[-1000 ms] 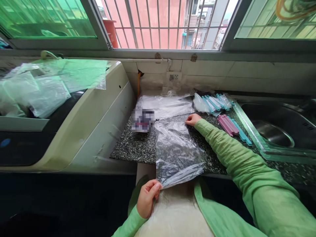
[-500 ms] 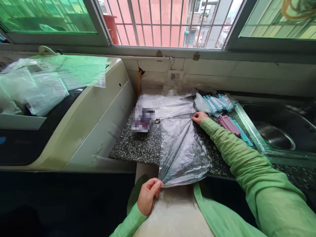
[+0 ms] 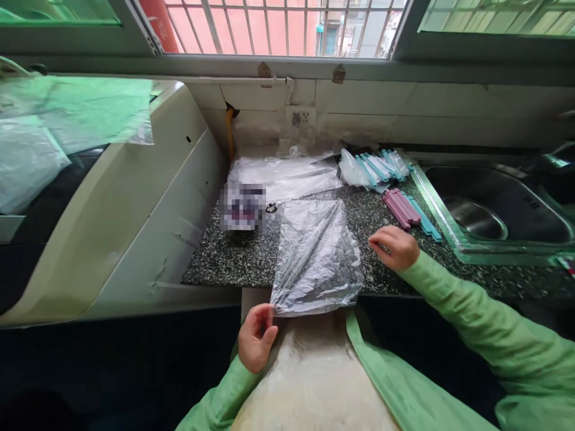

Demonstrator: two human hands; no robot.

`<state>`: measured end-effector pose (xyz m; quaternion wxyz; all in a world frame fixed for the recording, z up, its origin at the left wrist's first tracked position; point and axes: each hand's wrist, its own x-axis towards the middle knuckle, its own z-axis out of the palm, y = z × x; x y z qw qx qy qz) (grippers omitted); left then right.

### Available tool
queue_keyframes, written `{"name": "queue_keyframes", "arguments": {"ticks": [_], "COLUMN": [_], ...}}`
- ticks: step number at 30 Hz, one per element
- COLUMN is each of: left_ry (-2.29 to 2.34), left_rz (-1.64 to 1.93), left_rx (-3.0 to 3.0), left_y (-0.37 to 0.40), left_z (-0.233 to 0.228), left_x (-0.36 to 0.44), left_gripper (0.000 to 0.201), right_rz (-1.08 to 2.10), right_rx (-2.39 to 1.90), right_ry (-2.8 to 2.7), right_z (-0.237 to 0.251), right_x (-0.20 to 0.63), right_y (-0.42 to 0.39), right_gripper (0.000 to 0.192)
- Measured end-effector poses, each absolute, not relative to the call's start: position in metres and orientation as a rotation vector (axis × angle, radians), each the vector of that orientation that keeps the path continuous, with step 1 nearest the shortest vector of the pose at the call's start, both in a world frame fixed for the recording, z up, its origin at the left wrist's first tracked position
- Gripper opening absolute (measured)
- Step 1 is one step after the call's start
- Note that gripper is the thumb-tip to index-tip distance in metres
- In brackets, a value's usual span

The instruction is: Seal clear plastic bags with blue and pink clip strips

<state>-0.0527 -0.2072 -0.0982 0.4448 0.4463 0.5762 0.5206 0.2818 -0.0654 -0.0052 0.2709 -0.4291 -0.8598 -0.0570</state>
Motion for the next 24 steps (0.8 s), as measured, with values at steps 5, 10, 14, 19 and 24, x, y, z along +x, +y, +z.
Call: {"name": "queue_keyframes", "arguments": {"ticks": [5, 10, 14, 19, 24], "left_ry": [1.562, 1.406, 1.282, 1.221, 1.137], "left_rz": [1.391, 1.468, 1.460, 1.461, 1.452], "left_rx": [1.987, 2.555, 2.586, 2.476, 2.425], "left_y": [-0.188, -0.163, -0.161, -0.168, -0.171], "left_z": [-0.109, -0.083, -0.058, -0.042, -0.029], "left_x": [-0.071, -0.071, -0.061, -0.055, -0.053], "left_gripper": [0.033, 0.021, 0.022, 0.019, 0.018], "right_rz": [-0.317, -0.380, -0.512, -0.490, -0.213], "right_rx": [-1.012, -1.030, -0.946, -0.958, -0.916], "right_ry": [-2.344, -2.323, -2.226, -2.165, -2.161], "right_z": [-0.033, -0.057, -0.055, -0.045, -0.035], "right_x": [0.277, 0.257, 0.248, 0.245, 0.245], "right_y": [-0.138, -0.161, -0.155, -0.151, -0.152], "right_gripper": [0.011, 0.019, 0.028, 0.027, 0.021]}}
